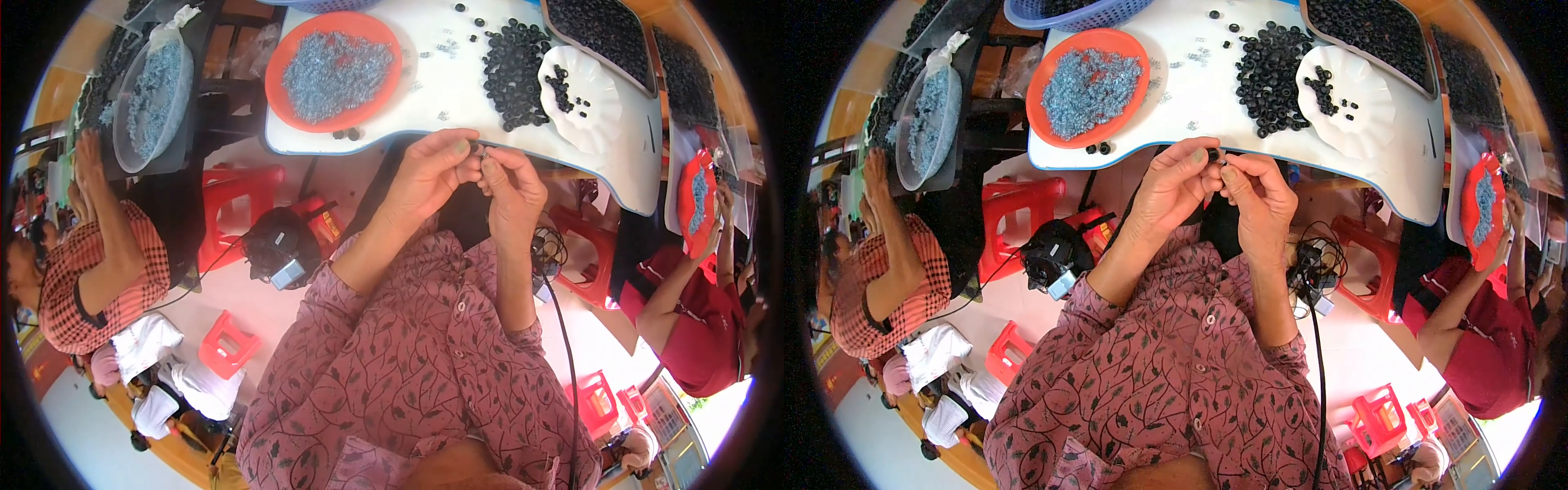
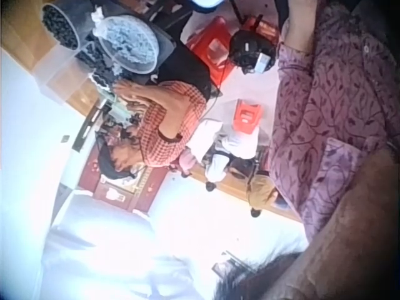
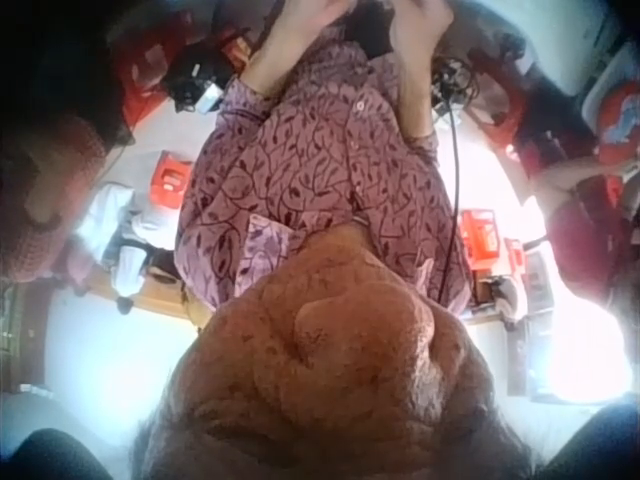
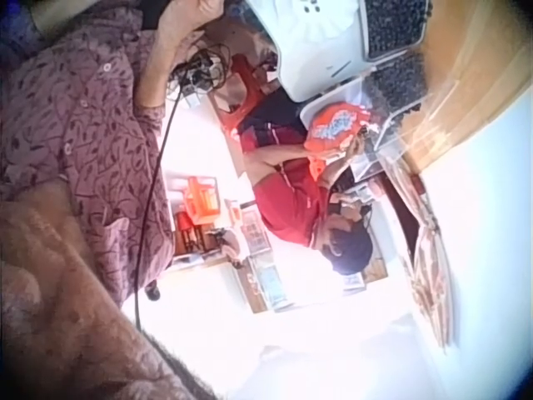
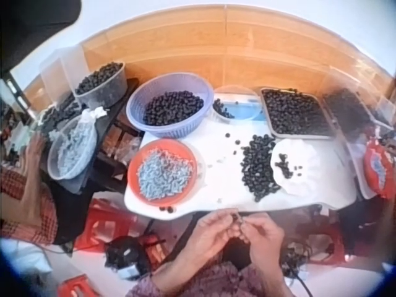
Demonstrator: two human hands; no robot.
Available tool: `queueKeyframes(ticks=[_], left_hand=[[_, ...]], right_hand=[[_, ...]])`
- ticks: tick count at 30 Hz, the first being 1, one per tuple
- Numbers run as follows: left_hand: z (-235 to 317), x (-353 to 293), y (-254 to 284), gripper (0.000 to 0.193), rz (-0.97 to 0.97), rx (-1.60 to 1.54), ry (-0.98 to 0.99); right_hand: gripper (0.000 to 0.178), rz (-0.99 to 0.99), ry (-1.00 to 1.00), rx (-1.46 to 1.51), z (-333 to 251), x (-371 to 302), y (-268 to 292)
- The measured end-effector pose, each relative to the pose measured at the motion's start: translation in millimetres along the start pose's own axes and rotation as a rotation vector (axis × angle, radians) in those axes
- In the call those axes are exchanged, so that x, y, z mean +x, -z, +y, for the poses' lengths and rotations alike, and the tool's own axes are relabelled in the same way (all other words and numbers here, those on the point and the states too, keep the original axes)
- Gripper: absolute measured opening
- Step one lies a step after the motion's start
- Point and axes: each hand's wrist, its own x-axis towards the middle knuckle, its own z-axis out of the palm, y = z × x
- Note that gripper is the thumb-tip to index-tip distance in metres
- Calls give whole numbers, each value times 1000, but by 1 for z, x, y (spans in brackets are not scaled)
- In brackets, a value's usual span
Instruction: The person assembles and sorts small plastic components by hand, placing them into a red bowl, a blue basket, and a plastic tray.
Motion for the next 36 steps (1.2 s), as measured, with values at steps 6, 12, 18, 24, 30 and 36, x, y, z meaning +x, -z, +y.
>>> queueKeyframes(ticks=[6, 12, 18, 24, 30, 36], left_hand=[[1, -2, 0, 22, 44, 17, -8], [3, -2, -11, 26, 89, 117, -19], [2, -4, -8, 25, 16, 155, -22], [5, -6, -8, 25, 51, 241, 5], [4, -9, -10, 25, 76, 343, -11], [1, -11, -4, 24, 110, 476, -2]], right_hand=[[13, 26, 12, -34, 0, 0, 0], [14, 46, 22, -13, 0, -1, 4], [14, 5, 63, -87, 0, -1, 3], [14, -26, 81, -107, 2, -2, 5], [13, -32, 63, -158, 1, -2, 6], [12, -91, 61, -166, -1, -1, 11]])
